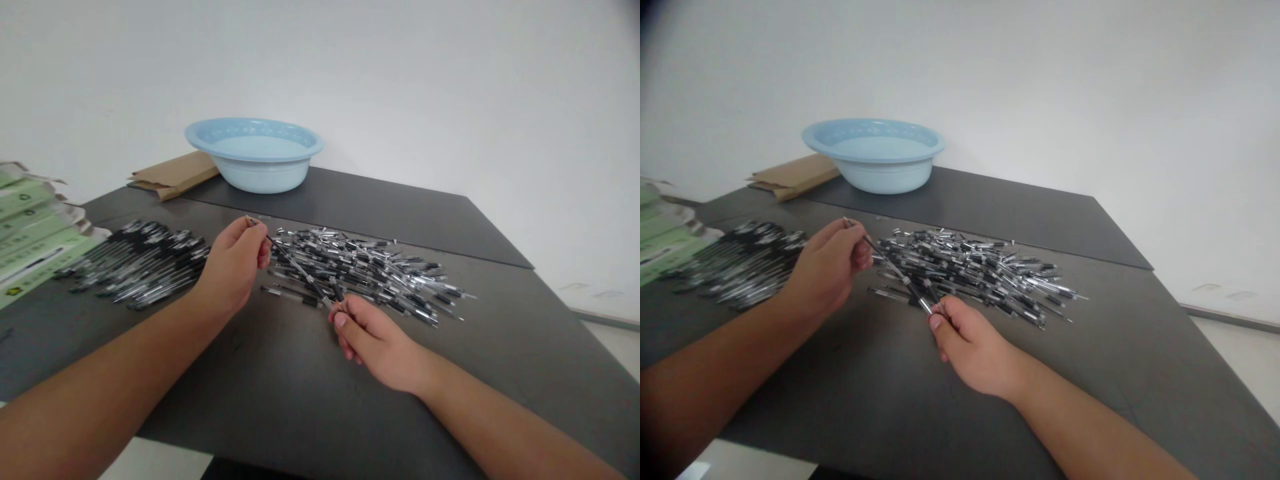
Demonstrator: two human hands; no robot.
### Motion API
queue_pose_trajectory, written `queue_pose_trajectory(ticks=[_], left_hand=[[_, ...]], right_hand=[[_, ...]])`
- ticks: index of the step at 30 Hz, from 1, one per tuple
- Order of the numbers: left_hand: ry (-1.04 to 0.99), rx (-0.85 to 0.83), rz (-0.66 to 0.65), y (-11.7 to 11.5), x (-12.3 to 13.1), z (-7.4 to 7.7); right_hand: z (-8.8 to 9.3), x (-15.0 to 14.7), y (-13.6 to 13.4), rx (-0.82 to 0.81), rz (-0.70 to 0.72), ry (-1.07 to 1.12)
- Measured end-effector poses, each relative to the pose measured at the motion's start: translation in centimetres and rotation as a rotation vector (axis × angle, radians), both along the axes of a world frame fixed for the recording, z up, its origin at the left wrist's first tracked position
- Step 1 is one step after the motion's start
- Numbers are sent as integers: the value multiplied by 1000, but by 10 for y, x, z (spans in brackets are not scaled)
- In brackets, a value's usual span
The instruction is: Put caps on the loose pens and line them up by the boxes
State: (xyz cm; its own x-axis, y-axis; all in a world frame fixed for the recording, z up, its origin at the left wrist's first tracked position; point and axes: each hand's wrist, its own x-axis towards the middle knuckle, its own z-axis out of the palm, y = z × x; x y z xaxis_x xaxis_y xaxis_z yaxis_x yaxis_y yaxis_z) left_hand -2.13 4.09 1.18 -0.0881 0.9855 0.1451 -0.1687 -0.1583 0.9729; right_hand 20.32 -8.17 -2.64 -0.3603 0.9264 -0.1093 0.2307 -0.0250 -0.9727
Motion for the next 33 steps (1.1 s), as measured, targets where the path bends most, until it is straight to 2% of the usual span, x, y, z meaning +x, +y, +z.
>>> queue_pose_trajectory(ticks=[16,33], left_hand=[[-35,-18,-21,-4,2,7],[18,30,-17,-2,-1,4]], right_hand=[[5,0,0,9,13,-35],[0,0,-1,34,0,-21]])
